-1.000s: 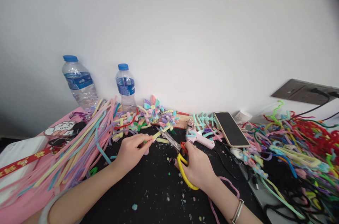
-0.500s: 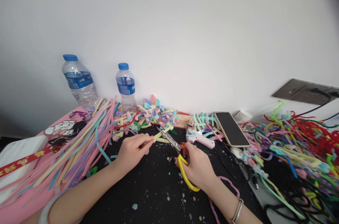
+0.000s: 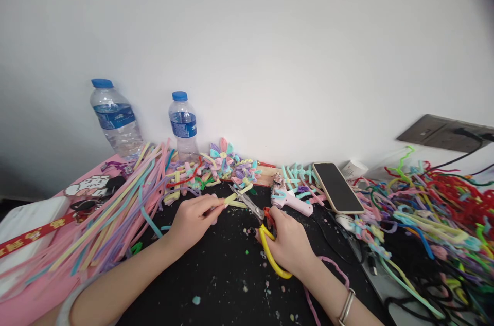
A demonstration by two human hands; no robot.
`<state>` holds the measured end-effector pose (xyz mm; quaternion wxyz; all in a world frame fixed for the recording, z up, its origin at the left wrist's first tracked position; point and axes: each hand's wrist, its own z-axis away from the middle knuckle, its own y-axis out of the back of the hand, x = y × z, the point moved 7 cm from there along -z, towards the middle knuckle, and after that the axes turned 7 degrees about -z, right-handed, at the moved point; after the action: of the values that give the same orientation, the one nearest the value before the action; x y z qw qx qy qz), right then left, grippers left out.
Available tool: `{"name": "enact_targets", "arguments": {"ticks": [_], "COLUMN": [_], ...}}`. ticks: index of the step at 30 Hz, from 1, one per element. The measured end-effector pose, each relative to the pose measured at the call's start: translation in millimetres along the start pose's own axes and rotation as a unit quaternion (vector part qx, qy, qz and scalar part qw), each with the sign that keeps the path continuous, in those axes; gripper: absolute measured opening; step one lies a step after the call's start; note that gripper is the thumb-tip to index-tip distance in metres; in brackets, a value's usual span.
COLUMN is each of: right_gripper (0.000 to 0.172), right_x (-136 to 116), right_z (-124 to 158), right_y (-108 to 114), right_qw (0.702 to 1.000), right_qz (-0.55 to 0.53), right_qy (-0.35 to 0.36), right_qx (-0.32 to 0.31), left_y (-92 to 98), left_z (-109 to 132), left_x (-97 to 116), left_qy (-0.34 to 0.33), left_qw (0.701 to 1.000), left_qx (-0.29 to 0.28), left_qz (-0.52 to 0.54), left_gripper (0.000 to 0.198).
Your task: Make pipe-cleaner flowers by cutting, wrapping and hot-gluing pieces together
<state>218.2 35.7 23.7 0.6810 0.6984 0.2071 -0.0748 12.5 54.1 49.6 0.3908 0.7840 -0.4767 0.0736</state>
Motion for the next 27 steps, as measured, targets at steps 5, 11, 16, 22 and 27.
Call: {"name": "enact_targets", "arguments": {"ticks": [5,11,16,22,27], "right_gripper": [0.024,0.024,0.023,0.024,0.026], "right_x": [0.4,-0.5,-0.8,-0.5,-0.8], "right_z": [-0.7,-0.3,-0.4,-1.1,-1.3], "right_y": [0.5,1.6,3.3,3.3,3.9], "right_qw": [1.000,1.000,1.000,1.000,1.000], "right_qz": [0.000,-0.001,0.001,0.008,0.013], "right_qy": [0.002,0.001,0.001,0.005,0.009], "right_qx": [0.003,0.000,0.004,0.013,0.019], "left_y": [0.9,-0.5,-1.3,-0.8,-0.3], "left_z": [0.5,0.9,2.2,2.4,2.0], "left_x": [0.4,0.1,-1.6,-1.2,-1.0], "left_qy": [0.002,0.002,0.003,0.002,0.001], "left_qw": [1.000,1.000,1.000,1.000,0.999], "left_qx": [0.001,-0.003,-0.001,-0.004,-0.002], "left_qz": [-0.012,-0.014,-0.020,-0.025,-0.042], "left_gripper": [0.013,0.014,0.014,0.014,0.015]}}
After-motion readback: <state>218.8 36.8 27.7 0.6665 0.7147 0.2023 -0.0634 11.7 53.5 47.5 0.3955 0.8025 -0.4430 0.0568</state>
